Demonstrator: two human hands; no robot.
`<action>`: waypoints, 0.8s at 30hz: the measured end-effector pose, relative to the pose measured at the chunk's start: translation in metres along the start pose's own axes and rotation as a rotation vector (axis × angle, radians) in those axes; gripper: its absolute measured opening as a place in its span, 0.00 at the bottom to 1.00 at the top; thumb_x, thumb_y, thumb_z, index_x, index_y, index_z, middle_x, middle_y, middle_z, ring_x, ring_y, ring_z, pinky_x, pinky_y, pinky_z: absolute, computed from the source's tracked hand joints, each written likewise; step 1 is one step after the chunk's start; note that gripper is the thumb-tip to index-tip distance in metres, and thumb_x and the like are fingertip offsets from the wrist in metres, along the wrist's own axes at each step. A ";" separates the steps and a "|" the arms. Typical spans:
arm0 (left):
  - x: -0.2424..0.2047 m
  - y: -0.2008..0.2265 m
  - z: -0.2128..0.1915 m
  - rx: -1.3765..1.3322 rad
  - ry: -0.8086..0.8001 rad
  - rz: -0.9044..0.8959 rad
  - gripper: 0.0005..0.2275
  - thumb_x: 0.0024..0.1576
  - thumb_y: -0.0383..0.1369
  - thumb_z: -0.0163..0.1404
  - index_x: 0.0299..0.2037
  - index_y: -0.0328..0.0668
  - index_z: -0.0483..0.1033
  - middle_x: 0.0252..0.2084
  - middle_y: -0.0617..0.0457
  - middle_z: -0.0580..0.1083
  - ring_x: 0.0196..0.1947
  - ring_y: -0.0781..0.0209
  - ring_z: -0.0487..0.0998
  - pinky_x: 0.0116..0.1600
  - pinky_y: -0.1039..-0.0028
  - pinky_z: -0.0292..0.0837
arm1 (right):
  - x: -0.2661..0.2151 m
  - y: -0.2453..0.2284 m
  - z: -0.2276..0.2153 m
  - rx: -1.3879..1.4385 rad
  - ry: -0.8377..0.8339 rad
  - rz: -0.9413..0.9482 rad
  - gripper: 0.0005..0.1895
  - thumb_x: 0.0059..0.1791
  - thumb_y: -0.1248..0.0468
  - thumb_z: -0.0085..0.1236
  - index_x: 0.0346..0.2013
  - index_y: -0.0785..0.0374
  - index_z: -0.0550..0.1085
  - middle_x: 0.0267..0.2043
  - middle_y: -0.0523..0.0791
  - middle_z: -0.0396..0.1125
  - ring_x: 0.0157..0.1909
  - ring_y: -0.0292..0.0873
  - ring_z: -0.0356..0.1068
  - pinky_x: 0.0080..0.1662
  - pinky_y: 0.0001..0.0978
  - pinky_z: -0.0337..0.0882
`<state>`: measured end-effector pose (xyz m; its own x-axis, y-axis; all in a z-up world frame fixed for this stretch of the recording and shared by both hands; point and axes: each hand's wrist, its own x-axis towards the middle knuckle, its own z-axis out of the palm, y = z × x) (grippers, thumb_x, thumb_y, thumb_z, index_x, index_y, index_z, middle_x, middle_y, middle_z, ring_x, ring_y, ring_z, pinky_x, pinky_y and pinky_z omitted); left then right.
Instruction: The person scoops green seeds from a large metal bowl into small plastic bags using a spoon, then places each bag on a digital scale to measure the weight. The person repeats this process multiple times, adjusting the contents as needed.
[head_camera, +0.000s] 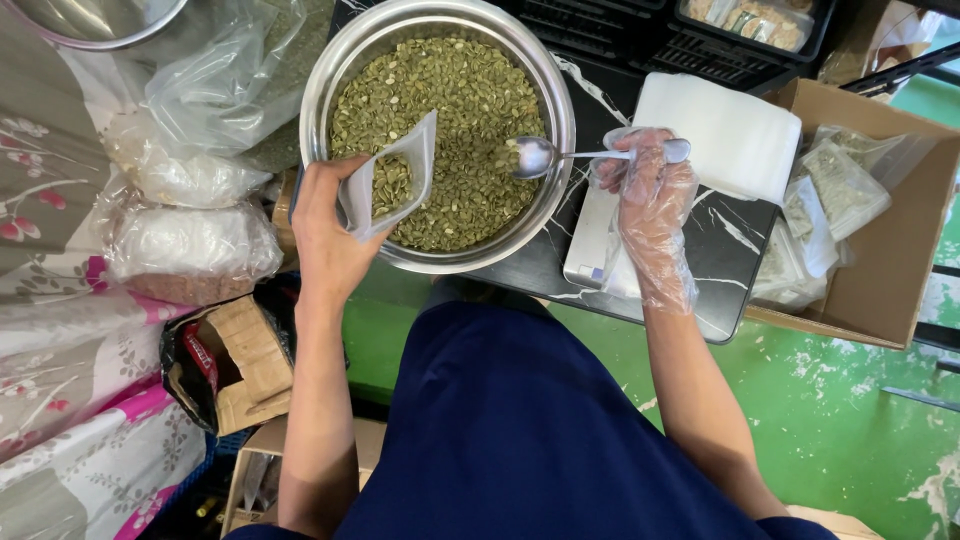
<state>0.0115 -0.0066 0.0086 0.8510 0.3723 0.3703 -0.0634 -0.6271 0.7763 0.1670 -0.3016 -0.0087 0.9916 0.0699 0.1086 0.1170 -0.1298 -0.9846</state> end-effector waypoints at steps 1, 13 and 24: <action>0.000 0.000 0.000 0.001 -0.015 -0.011 0.25 0.47 0.26 0.73 0.54 0.35 0.77 0.48 0.42 0.75 0.51 0.35 0.79 0.54 0.47 0.77 | -0.001 -0.005 0.000 -0.002 0.018 0.025 0.19 0.62 0.58 0.37 0.35 0.61 0.74 0.23 0.46 0.73 0.24 0.37 0.74 0.29 0.22 0.72; 0.000 -0.005 0.013 0.134 -0.014 -0.040 0.25 0.48 0.29 0.73 0.55 0.41 0.77 0.48 0.48 0.74 0.50 0.38 0.79 0.53 0.45 0.76 | 0.002 -0.007 -0.018 0.095 0.076 -0.022 0.22 0.61 0.51 0.41 0.36 0.63 0.74 0.23 0.50 0.72 0.24 0.40 0.74 0.28 0.24 0.72; 0.006 -0.002 0.042 0.453 0.021 0.016 0.24 0.47 0.27 0.61 0.57 0.40 0.74 0.53 0.48 0.73 0.54 0.47 0.75 0.49 0.59 0.65 | -0.025 -0.106 -0.021 0.184 0.173 0.016 0.24 0.58 0.47 0.53 0.38 0.67 0.74 0.30 0.49 0.73 0.25 0.44 0.77 0.22 0.26 0.76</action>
<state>0.0390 -0.0318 -0.0120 0.8406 0.3715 0.3941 0.1625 -0.8672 0.4707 0.1305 -0.3102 0.0958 0.9897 -0.1035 0.0989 0.1048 0.0537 -0.9930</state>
